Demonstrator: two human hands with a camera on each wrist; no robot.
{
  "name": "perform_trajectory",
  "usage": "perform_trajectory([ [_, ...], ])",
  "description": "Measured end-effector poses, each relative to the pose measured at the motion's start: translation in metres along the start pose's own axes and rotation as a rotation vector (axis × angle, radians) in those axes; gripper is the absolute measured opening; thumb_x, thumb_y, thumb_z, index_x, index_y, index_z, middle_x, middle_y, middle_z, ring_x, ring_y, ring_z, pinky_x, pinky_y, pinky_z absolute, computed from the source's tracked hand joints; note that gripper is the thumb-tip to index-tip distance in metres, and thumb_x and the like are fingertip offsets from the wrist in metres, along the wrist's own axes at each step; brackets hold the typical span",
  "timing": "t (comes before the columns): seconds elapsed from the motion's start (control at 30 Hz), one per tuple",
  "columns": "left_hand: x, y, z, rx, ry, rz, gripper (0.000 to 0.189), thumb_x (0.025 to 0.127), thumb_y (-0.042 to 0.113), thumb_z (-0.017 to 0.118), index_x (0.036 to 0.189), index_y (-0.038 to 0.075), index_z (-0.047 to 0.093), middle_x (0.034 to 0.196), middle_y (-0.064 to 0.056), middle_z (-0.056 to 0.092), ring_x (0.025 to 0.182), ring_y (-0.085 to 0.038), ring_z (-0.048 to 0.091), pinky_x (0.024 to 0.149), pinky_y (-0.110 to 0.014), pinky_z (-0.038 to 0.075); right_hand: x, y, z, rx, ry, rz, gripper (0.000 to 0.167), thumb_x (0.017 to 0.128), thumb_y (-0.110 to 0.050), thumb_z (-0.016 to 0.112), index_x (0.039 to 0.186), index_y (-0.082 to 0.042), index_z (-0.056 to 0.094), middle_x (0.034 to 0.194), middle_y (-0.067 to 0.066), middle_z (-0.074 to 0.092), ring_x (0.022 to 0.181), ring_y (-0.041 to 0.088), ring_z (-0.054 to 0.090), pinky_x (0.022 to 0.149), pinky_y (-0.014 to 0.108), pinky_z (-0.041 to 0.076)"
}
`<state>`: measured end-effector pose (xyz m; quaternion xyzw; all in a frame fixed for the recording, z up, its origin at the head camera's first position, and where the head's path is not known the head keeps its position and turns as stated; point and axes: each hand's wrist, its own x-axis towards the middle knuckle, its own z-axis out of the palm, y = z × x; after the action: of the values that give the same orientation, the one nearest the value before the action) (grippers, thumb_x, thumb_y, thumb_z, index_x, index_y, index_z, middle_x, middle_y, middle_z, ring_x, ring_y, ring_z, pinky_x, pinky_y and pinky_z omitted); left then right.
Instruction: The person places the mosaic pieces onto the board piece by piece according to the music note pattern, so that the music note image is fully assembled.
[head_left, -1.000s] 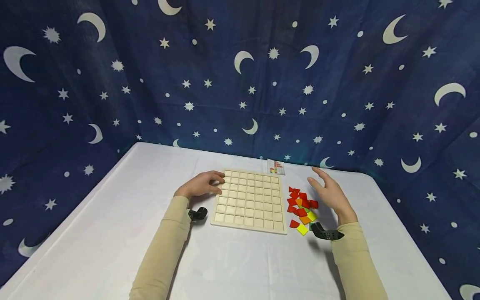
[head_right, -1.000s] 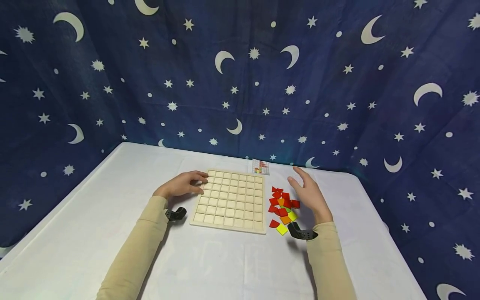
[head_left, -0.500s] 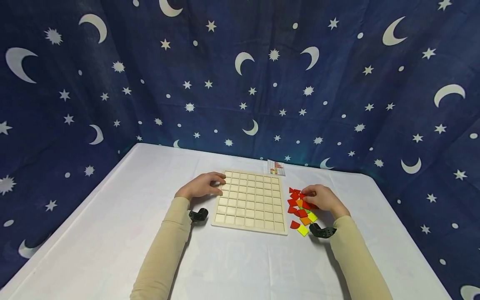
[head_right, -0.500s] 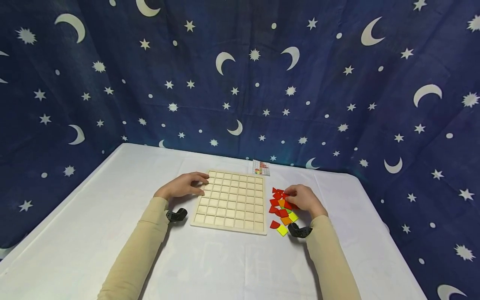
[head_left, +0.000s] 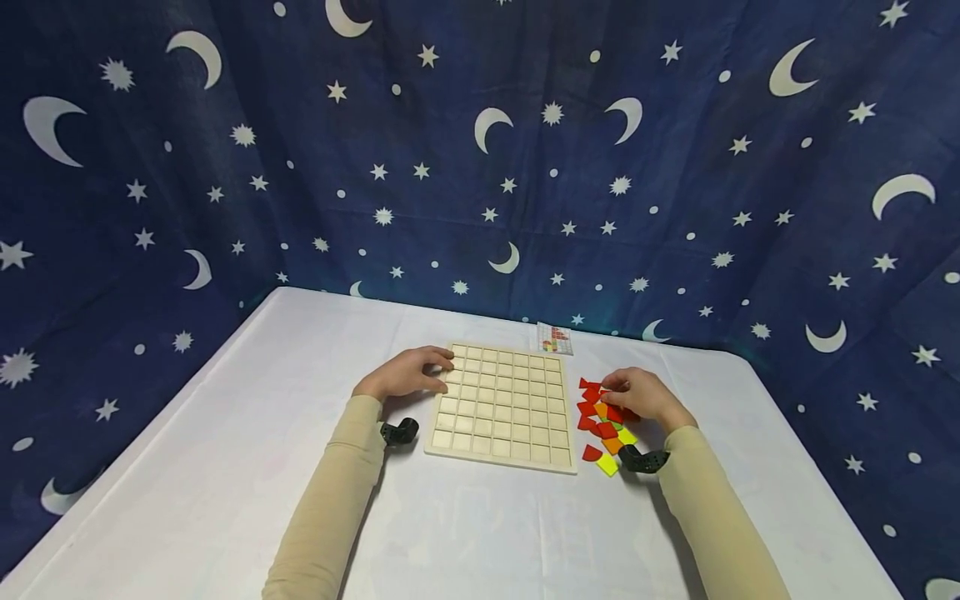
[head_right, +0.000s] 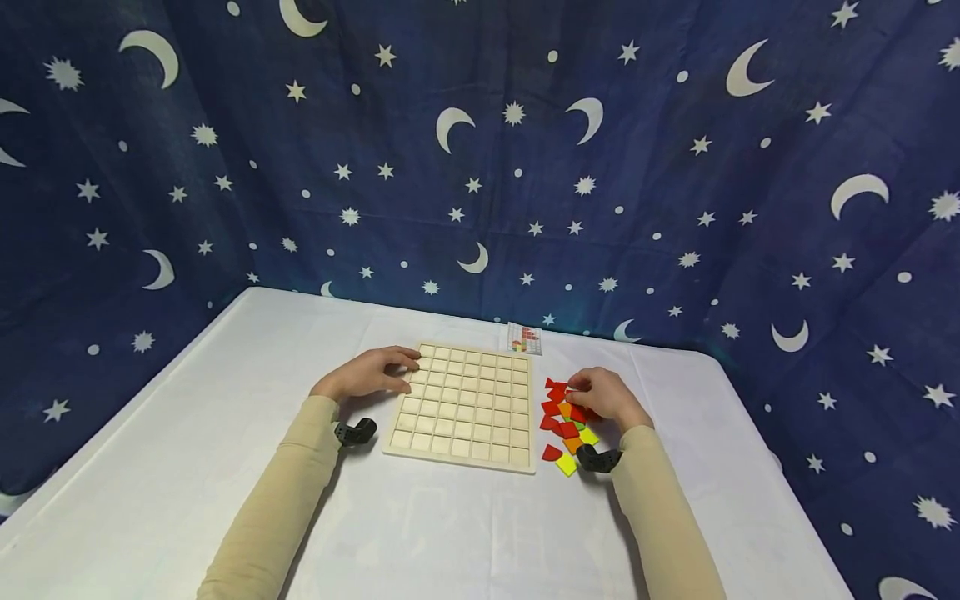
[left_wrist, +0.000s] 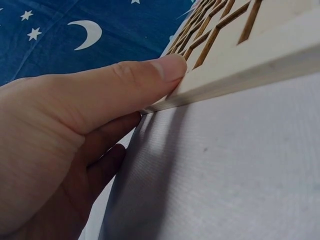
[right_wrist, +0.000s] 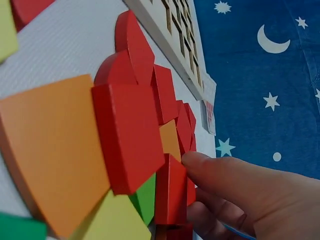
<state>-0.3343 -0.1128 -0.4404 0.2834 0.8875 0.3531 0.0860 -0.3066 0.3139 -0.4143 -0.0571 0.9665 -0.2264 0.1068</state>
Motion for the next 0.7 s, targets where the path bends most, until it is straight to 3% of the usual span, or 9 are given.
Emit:
perform_trajectory([
  [0.27,0.001,0.001,-0.001,0.005,0.001,-0.008,0.043,0.085,0.022,0.077,0.124,0.006,0.066,0.147,-0.009,0.048,0.141,-0.030,0.035,0.116,-0.043,0.029,0.005,0.001,0.000,0.007,0.024,0.043,0.033,0.093,-0.020,0.067,0.120,0.000,0.065,0.105,0.014,0.065,0.087,0.026,0.055,0.082,0.039,0.056],
  [0.5,0.001,-0.001,0.000,0.007,-0.003,-0.001,0.042,0.085,0.022,0.077,0.123,0.006,0.066,0.147,-0.009,0.047,0.141,-0.030,0.035,0.116,-0.044,0.028,0.007,0.009,-0.001,0.006,0.012,0.022,0.038,0.090,-0.016,0.069,0.123,0.000,0.063,0.115,0.020,0.063,0.099,0.032,0.056,0.094,0.052,0.051],
  [0.7,0.001,-0.002,0.001,0.006,-0.001,-0.005,0.043,0.085,0.022,0.076,0.124,0.006,0.066,0.147,-0.009,0.047,0.141,-0.030,0.034,0.117,-0.044,0.028,0.006,0.010,-0.001,0.022,0.009,0.031,0.037,0.091,-0.014,0.068,0.125,0.000,0.062,0.117,0.020,0.061,0.095,0.029,0.053,0.093,0.050,0.052],
])
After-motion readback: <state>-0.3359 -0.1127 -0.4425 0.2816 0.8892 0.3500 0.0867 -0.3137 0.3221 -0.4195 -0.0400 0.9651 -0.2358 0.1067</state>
